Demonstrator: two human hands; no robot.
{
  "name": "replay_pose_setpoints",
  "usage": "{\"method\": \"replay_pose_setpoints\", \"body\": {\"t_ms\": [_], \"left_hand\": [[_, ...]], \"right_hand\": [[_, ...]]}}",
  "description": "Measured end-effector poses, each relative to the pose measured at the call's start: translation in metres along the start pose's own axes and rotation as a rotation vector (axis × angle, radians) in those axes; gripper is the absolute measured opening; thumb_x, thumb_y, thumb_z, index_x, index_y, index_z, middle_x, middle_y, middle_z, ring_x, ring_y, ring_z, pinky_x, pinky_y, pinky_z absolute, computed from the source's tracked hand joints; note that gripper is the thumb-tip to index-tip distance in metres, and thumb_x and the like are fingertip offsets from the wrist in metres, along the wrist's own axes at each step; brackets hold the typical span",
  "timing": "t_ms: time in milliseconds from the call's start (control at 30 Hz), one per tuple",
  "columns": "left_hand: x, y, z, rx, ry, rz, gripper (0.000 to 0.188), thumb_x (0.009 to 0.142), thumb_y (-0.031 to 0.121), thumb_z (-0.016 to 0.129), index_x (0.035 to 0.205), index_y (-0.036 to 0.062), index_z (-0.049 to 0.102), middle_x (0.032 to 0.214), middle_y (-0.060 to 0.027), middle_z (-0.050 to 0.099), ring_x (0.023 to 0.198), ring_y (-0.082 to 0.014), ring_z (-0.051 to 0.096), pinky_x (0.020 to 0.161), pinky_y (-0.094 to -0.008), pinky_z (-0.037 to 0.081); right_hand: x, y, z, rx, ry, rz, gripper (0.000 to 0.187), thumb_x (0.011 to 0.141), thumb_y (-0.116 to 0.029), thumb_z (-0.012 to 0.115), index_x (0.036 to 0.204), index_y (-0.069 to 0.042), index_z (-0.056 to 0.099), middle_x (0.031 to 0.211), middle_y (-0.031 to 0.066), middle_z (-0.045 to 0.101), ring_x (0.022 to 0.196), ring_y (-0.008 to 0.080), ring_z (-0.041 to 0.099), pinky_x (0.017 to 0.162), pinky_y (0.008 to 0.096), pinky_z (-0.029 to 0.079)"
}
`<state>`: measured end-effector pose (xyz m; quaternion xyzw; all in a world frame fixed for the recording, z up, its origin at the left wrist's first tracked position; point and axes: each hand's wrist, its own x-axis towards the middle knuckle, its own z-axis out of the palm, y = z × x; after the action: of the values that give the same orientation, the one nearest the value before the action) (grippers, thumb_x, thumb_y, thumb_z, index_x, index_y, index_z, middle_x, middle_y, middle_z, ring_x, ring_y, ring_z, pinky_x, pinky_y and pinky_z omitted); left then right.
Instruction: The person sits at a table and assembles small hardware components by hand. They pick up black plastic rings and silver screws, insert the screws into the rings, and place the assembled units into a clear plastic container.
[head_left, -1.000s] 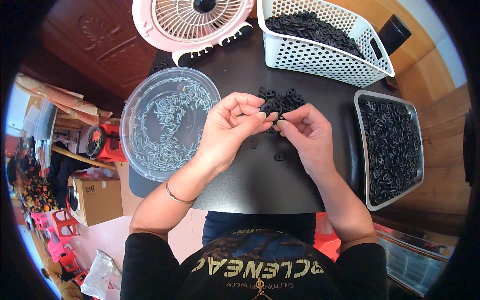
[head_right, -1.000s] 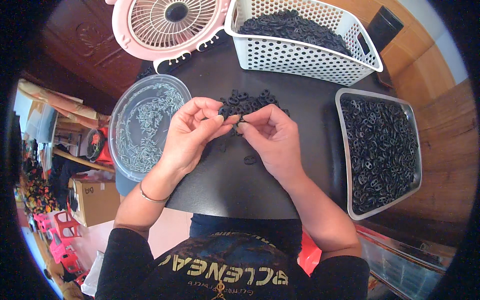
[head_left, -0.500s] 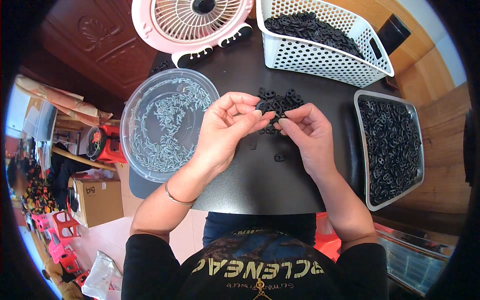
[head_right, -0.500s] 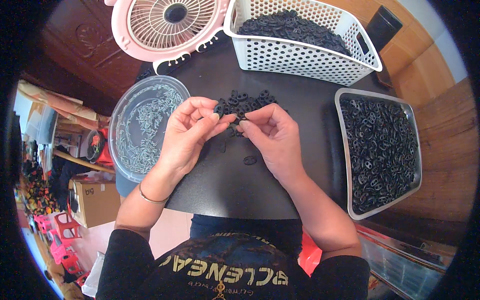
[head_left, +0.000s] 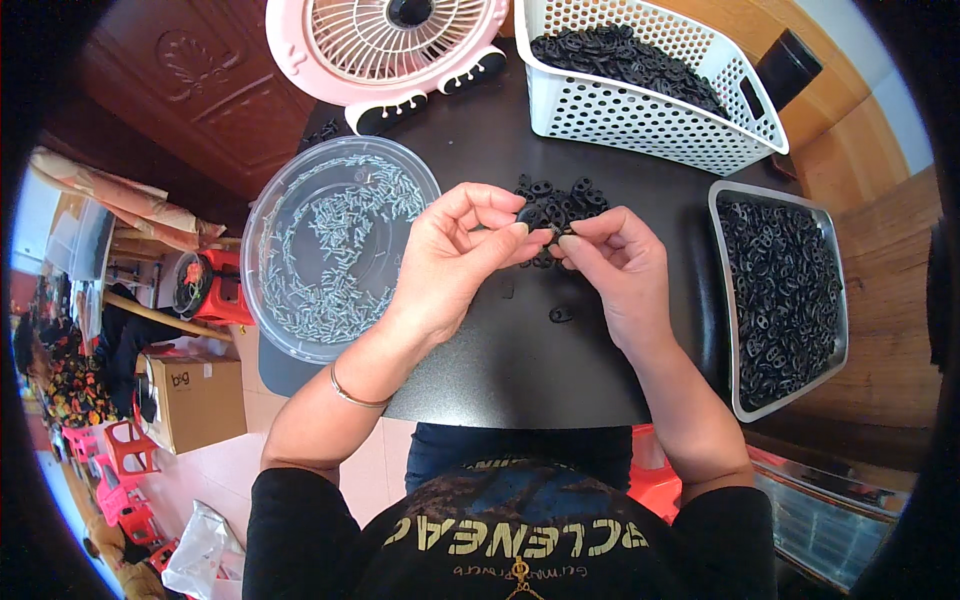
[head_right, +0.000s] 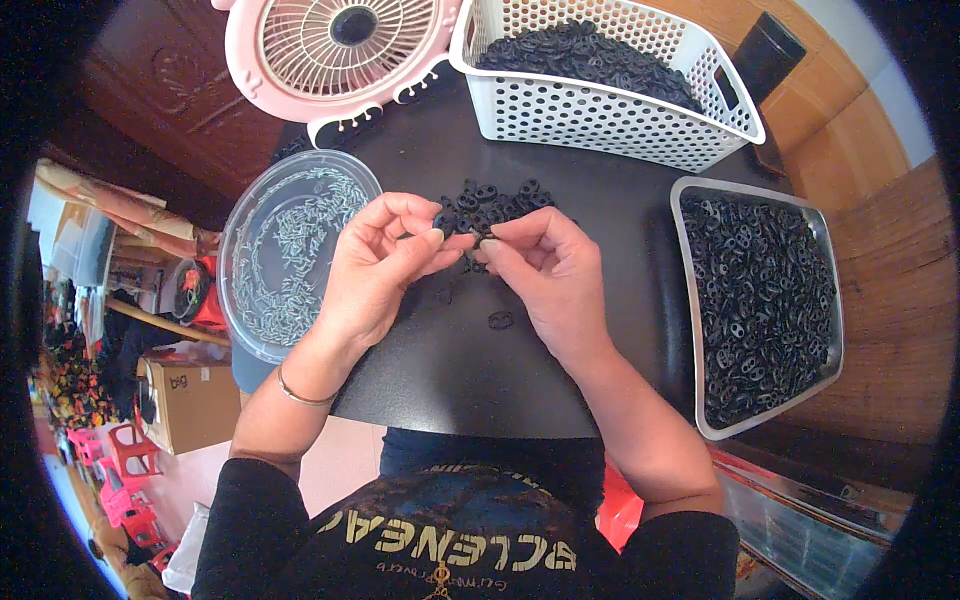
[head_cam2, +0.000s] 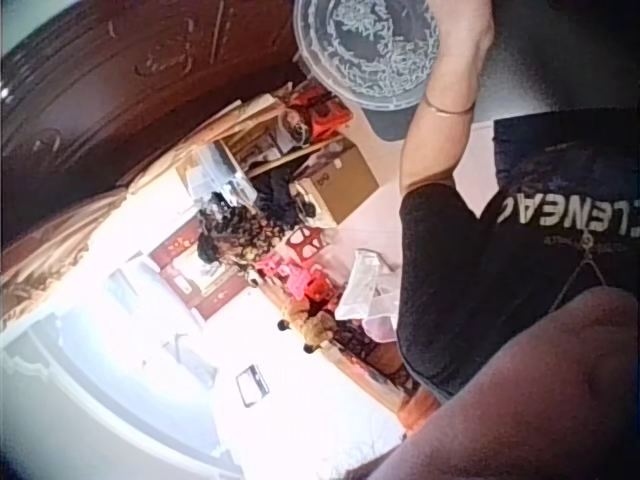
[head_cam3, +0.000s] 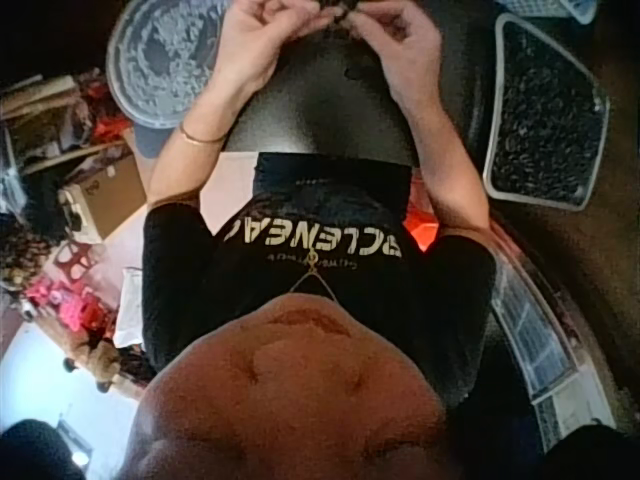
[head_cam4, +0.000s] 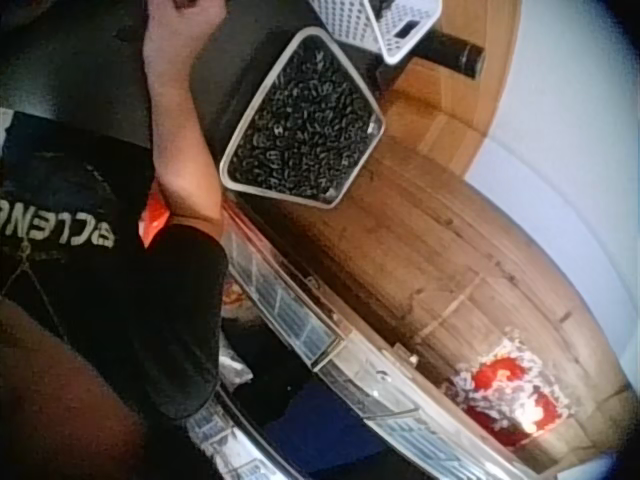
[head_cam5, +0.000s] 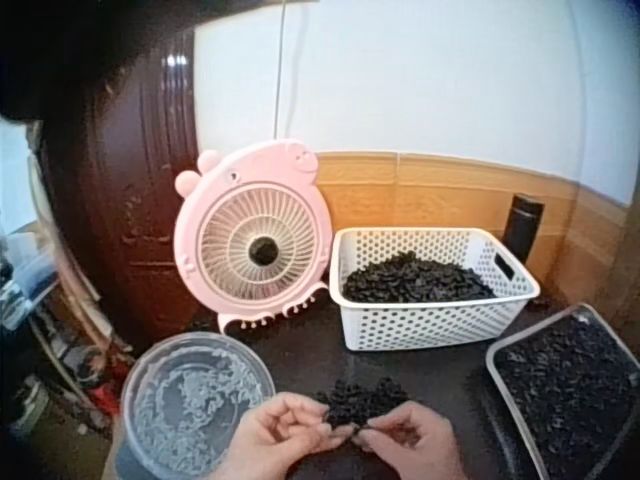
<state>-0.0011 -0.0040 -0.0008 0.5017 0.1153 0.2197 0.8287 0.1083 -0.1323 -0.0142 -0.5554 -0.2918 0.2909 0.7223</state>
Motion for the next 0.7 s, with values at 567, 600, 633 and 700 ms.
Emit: {"method": "replay_pose_setpoints", "body": {"t_ms": [567,600,633,700], "left_hand": [[-0.0006,-0.0020,0.0007,0.036,0.008,-0.050,0.016,0.080,-0.001,0.056,0.095,0.0017,0.053,0.082,-0.0037,0.060,0.075,-0.0102,0.060,0.071,-0.0232,0.051],[-0.0006,-0.0020,0.0007,0.039,0.005,-0.047,0.016,0.080,-0.001,0.056,0.095,0.0016,0.053,0.082,-0.0036,0.060,0.075,-0.0101,0.060,0.071,-0.0231,0.051],[-0.0004,-0.0021,0.0008,0.042,0.001,-0.045,0.016,0.080,-0.001,0.056,0.095,0.0016,0.053,0.082,-0.0036,0.060,0.075,-0.0099,0.060,0.071,-0.0230,0.051],[-0.0004,-0.0026,0.0008,0.048,-0.007,-0.038,0.016,0.080,-0.001,0.056,0.095,0.0015,0.053,0.081,-0.0035,0.060,0.076,-0.0096,0.060,0.071,-0.0227,0.051]], "right_hand": [[-0.0023,-0.0044,0.0015,0.078,-0.035,0.026,0.009,0.078,0.001,0.058,0.086,-0.001,0.052,0.083,0.0082,0.060,0.075,0.0112,0.060,0.067,0.0217,0.049],[-0.0023,-0.0047,0.0014,0.082,-0.034,0.024,0.009,0.078,0.001,0.058,0.086,-0.001,0.052,0.083,0.0082,0.060,0.075,0.0112,0.060,0.067,0.0217,0.049],[-0.0022,-0.0048,0.0011,0.087,-0.038,0.023,0.010,0.078,0.001,0.058,0.086,-0.001,0.052,0.083,0.0082,0.060,0.076,0.0112,0.060,0.068,0.0217,0.049],[-0.0021,-0.0048,0.0007,0.096,-0.047,0.020,0.010,0.078,0.001,0.058,0.086,-0.001,0.052,0.083,0.0082,0.060,0.076,0.0112,0.059,0.068,0.0217,0.048]]}}
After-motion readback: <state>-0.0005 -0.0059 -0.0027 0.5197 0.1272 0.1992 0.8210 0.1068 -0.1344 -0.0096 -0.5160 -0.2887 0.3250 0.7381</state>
